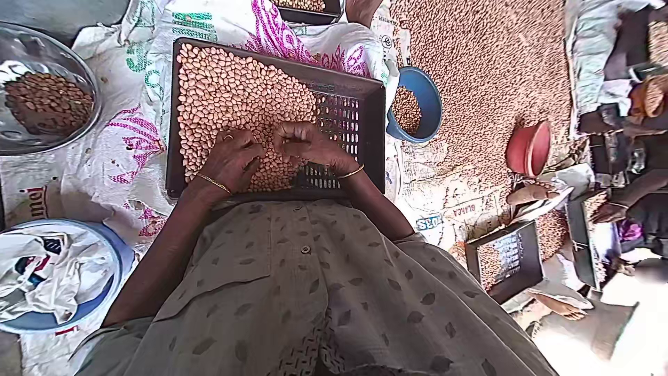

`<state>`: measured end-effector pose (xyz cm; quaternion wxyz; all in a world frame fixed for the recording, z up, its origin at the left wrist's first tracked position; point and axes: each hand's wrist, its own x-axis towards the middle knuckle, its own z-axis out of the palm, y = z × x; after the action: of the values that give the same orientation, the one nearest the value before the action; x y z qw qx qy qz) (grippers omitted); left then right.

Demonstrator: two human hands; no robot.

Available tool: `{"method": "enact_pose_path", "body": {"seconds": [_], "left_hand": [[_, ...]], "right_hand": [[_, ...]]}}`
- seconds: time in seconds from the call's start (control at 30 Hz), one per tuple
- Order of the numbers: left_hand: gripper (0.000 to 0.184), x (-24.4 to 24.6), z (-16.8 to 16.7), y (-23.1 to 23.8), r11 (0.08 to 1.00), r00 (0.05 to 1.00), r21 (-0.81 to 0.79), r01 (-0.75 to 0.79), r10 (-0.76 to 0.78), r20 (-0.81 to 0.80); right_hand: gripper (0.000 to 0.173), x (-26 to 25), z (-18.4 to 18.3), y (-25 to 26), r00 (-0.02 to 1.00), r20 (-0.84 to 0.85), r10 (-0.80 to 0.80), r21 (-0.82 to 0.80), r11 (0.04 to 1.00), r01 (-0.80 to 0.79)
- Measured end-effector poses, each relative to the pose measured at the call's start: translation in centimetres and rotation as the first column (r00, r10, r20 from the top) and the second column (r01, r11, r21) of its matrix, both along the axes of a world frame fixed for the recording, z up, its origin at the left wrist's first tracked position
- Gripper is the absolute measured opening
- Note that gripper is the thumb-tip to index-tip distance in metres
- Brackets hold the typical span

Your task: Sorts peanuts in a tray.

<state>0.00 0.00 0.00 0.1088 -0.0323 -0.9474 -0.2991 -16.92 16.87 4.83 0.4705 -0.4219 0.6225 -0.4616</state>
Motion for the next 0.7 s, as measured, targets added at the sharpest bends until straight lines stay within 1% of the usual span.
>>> {"method": "enact_pose_path", "body": {"seconds": [0.03, 0.1, 0.17, 0.2, 0.23, 0.27, 0.33, 0.37, 0.43, 0.5, 0.57, 0.6, 0.63, 0.67, 0.7], "left_hand": [[0.015, 0.0, -0.1, 0.0, 1.000, 1.000, -0.012, 0.001, -0.001, -0.011], [0.015, 0.0, 0.0, 0.2, 1.000, 1.000, -0.016, -0.009, 0.008, -0.013], [0.016, 0.0, 0.1, 0.4, 0.999, 0.999, -0.029, -0.032, 0.032, -0.002], [0.015, -0.1, 0.2, 0.5, 0.998, 0.999, -0.036, -0.042, 0.042, 0.006], [0.014, -0.1, 0.1, 0.5, 0.998, 0.999, -0.045, -0.051, 0.052, 0.015], [0.014, -0.2, 0.1, 0.5, 0.997, 0.998, -0.047, -0.059, 0.059, 0.017], [0.015, -0.3, 0.1, 0.5, 0.997, 0.997, -0.030, -0.071, 0.071, 0.009], [0.015, -0.3, 0.1, 0.4, 0.997, 0.997, -0.018, -0.079, 0.080, 0.009], [0.016, -0.3, 0.1, 0.3, 0.994, 0.994, 0.021, -0.110, 0.110, 0.011], [0.015, -0.2, 0.3, 0.0, 0.981, 0.987, 0.121, -0.153, 0.157, -0.027], [0.017, -0.1, 0.4, -0.4, 0.937, 0.971, 0.290, -0.196, 0.228, -0.079], [0.019, 0.0, 0.4, -0.7, 0.891, 0.961, 0.402, -0.209, 0.263, -0.083], [0.020, 0.2, 0.4, -0.9, 0.825, 0.950, 0.522, -0.217, 0.301, -0.082], [0.018, 0.3, 0.4, -1.1, 0.740, 0.937, 0.635, -0.223, 0.342, -0.069], [0.013, 0.4, 0.4, -1.4, 0.632, 0.929, 0.744, -0.216, 0.368, -0.043]], "right_hand": [[0.009, 0.6, -0.3, 0.3, 0.997, -0.059, 0.040, 0.027, 0.999, -0.038], [0.013, 1.9, -1.6, 0.8, 0.962, -0.269, 0.055, -0.003, 0.998, -0.058], [0.018, 3.3, -2.2, 1.1, 0.868, -0.497, 0.000, -0.076, 0.996, -0.044], [0.020, 4.1, -1.5, 1.3, 0.817, -0.576, -0.014, -0.066, 0.997, -0.029], [0.020, 4.8, -0.3, 1.6, 0.785, -0.620, 0.004, -0.015, 1.000, -0.017], [0.019, 4.9, -0.5, 1.5, 0.765, -0.644, -0.004, -0.023, 1.000, -0.015], [0.016, 4.0, -3.7, 0.8, 0.755, -0.651, -0.074, -0.160, 0.986, -0.040], [0.014, 3.8, -4.3, 0.6, 0.756, -0.649, -0.082, -0.186, 0.981, -0.053], [0.013, 3.8, -4.5, 0.4, 0.756, -0.651, -0.065, -0.169, 0.984, -0.061], [0.012, 4.0, -4.3, 0.3, 0.767, -0.639, -0.063, -0.157, 0.986, -0.050], [0.014, 4.1, -4.3, 0.3, 0.781, -0.622, -0.062, -0.155, 0.987, -0.045], [0.015, 4.1, -4.3, 0.2, 0.789, -0.611, -0.066, -0.162, 0.986, -0.043], [0.014, 4.1, -4.4, 0.2, 0.793, -0.605, -0.065, -0.165, 0.985, -0.045], [0.013, 4.0, -4.5, 0.1, 0.792, -0.607, -0.067, -0.173, 0.984, -0.050], [0.011, 3.9, -4.8, 0.0, 0.786, -0.615, -0.072, -0.189, 0.980, -0.058]]}}
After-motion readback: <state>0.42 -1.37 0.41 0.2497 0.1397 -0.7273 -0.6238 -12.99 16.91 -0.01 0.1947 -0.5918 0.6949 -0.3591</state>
